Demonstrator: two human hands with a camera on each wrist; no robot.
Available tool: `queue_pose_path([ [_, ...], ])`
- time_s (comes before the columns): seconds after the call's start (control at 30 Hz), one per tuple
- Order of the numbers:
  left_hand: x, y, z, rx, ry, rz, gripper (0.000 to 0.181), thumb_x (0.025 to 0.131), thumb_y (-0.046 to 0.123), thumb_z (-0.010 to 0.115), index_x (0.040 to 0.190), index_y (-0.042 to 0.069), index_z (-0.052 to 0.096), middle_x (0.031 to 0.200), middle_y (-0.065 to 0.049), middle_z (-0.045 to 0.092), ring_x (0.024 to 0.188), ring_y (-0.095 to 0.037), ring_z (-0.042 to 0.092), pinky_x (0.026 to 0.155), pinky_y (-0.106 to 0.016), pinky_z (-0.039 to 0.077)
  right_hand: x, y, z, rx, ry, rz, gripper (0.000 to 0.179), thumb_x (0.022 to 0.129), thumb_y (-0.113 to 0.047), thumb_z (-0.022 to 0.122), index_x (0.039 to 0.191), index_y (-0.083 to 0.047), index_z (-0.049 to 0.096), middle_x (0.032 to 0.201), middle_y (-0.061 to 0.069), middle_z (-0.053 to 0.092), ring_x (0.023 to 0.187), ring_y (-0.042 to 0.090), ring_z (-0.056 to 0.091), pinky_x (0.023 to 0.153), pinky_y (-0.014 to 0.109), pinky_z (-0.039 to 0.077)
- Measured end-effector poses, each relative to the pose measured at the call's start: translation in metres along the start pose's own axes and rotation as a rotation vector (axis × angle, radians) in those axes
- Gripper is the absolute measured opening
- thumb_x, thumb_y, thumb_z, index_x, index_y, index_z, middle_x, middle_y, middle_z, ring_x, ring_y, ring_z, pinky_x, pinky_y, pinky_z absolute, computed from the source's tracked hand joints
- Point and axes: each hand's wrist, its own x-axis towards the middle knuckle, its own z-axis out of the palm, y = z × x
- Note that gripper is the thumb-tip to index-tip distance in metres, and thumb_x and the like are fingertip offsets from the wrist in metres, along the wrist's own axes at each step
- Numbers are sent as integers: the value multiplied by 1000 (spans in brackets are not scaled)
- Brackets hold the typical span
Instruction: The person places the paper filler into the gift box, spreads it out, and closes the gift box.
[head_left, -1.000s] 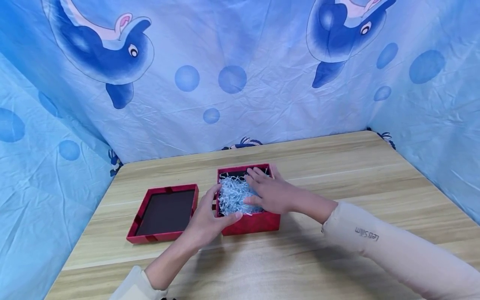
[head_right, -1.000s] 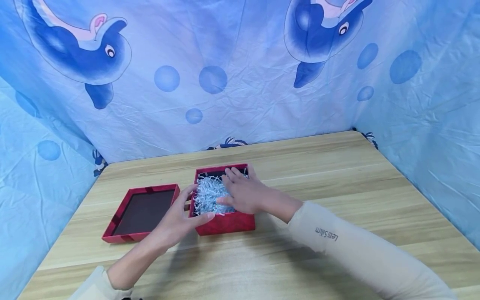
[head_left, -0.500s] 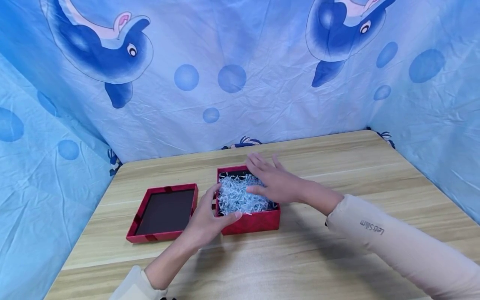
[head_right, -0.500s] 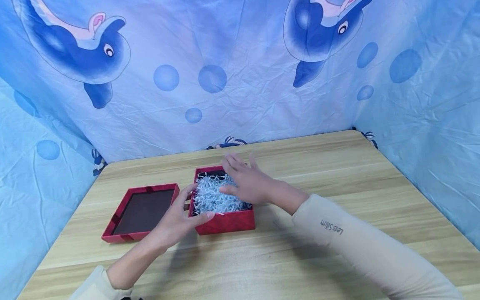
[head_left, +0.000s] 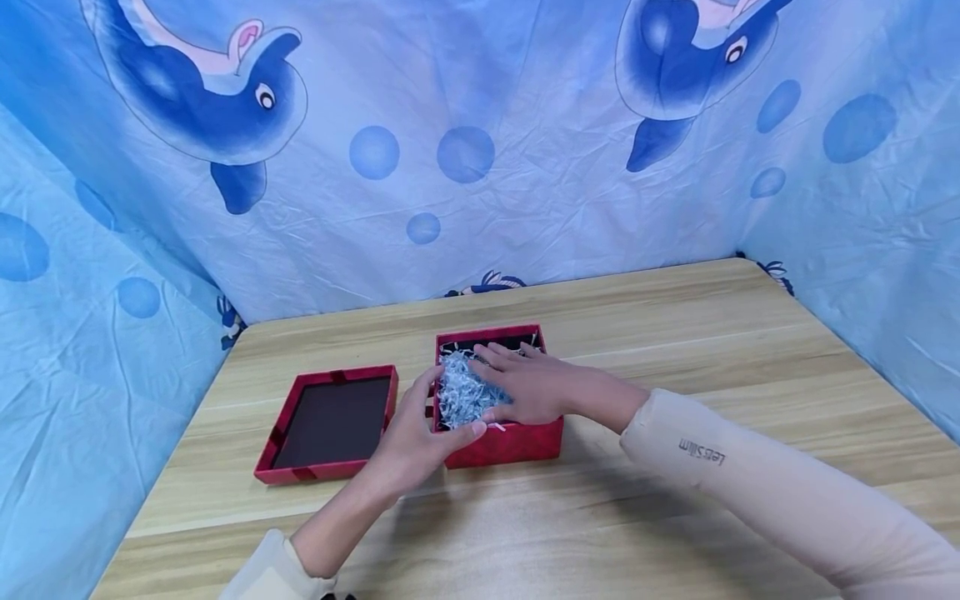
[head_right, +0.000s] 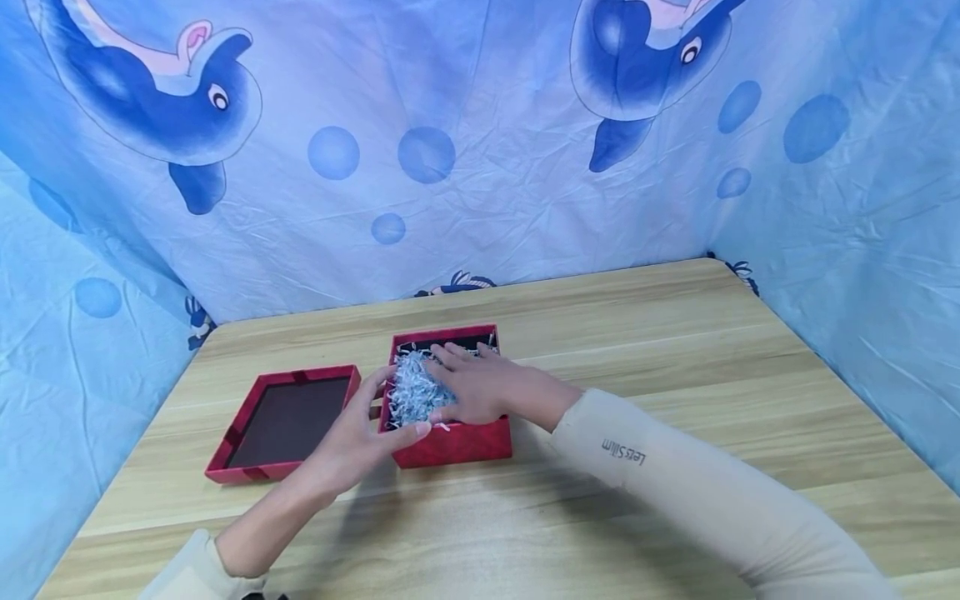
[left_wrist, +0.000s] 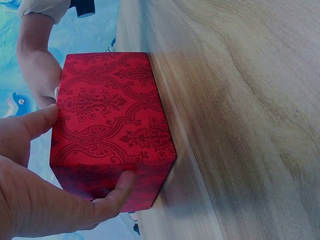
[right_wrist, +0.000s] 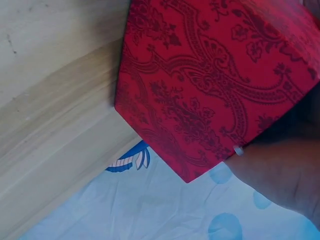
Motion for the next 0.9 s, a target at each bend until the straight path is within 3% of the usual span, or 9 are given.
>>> queue_pose_path([
  [0.27, 0, 0, 0, 4, -5, -7, 95, 80, 44, 76, 153, 20, 19, 154, -8, 25, 136, -32, 31, 96, -53, 47, 20, -3, -2, -42, -176, 27, 79, 94, -56, 46, 155, -30, 3, 162, -5, -7, 148, 22, -1, 116, 54, 13],
  [0.47, 0, 1, 1, 5, 2, -36, 96, 79, 43, 77, 153, 22, 20, 154, -6, 26, 137, -31, 32, 98, -54, 44, 33, -2, 11, 8, -246, 23, 68, 98, -47, 47, 155, -23, 18, 162, -3, -1, 148, 20, -4, 116, 53, 8],
  [0.63, 0, 2, 1, 3, 8, -35, 95, 78, 42, 78, 152, 23, 21, 153, -6, 28, 135, -31, 34, 96, -52, 47, 39, -1, 18, -35, -261, 48, 63, 98, -44, 48, 153, -22, 27, 162, -2, 6, 148, 18, -4, 117, 53, 5],
  [0.9, 0, 1, 1, 1, 0, -20, 95, 79, 43, 77, 152, 20, 21, 153, -8, 28, 136, -32, 33, 95, -52, 47, 34, -5, 12, -58, -218, 59, 67, 97, -50, 46, 154, -25, 21, 162, -4, 4, 148, 19, -3, 115, 57, 8],
])
